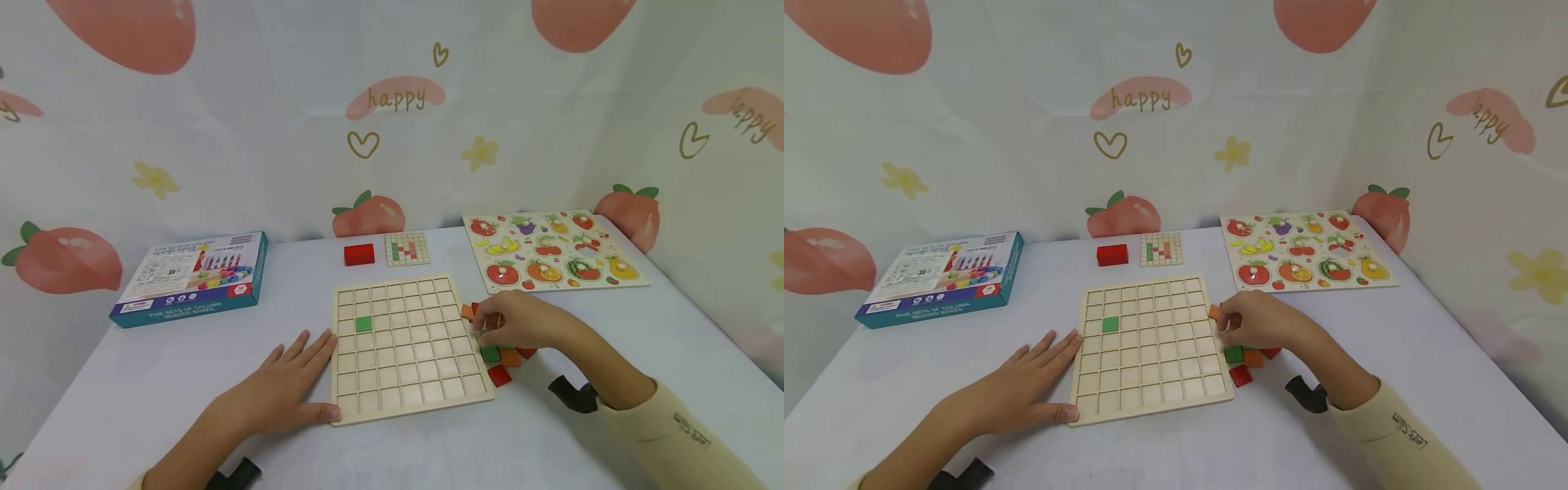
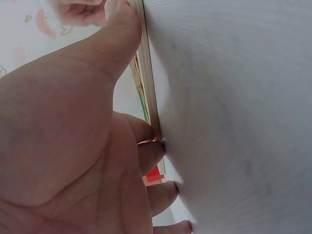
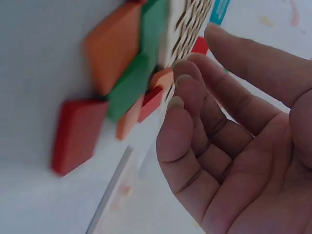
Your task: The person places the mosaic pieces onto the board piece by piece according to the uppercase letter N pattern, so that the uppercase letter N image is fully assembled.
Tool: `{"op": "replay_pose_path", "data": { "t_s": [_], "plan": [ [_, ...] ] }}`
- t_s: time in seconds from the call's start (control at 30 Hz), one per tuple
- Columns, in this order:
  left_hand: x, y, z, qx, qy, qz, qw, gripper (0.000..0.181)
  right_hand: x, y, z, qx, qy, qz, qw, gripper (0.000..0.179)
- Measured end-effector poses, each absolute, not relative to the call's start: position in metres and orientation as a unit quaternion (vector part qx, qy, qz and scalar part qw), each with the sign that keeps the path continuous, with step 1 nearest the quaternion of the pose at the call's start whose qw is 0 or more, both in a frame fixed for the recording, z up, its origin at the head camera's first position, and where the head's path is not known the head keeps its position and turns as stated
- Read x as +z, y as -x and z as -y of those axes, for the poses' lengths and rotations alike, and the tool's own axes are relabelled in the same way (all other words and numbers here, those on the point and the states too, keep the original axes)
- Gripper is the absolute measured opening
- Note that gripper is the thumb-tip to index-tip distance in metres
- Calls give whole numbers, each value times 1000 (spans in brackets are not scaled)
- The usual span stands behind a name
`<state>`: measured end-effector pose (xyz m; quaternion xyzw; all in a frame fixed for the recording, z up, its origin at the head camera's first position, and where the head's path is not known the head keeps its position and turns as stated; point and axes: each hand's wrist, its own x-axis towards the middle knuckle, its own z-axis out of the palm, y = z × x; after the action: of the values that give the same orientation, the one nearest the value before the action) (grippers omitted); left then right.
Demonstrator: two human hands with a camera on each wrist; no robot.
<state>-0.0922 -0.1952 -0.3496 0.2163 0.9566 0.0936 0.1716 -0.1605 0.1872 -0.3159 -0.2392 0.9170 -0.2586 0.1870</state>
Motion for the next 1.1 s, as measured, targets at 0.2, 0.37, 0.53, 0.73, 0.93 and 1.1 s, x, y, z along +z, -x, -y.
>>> {"op": "replay_pose_path", "data": {
  "t_s": [0.2,0.37,0.53,0.73,0.93,1.1],
  "plan": [
    [-348,92,196,93,-214,-957,171,114,-323,157,-196,-252,196,-926,199,28],
    [-349,92,196,98,-212,-957,173,114,-327,156,-195,-236,186,-932,204,34],
    [-349,92,195,95,-214,-957,174,114,-329,156,-197,-244,171,-929,218,33],
    [-349,93,194,93,-216,-956,173,114,-329,158,-203,-243,168,-932,211,23],
    [-348,91,193,96,-208,-957,176,114,-327,161,-205,-237,166,-934,208,19],
    [-348,91,193,95,-207,-958,175,114,-328,162,-208,-206,166,-945,191,19]
  ]
}}
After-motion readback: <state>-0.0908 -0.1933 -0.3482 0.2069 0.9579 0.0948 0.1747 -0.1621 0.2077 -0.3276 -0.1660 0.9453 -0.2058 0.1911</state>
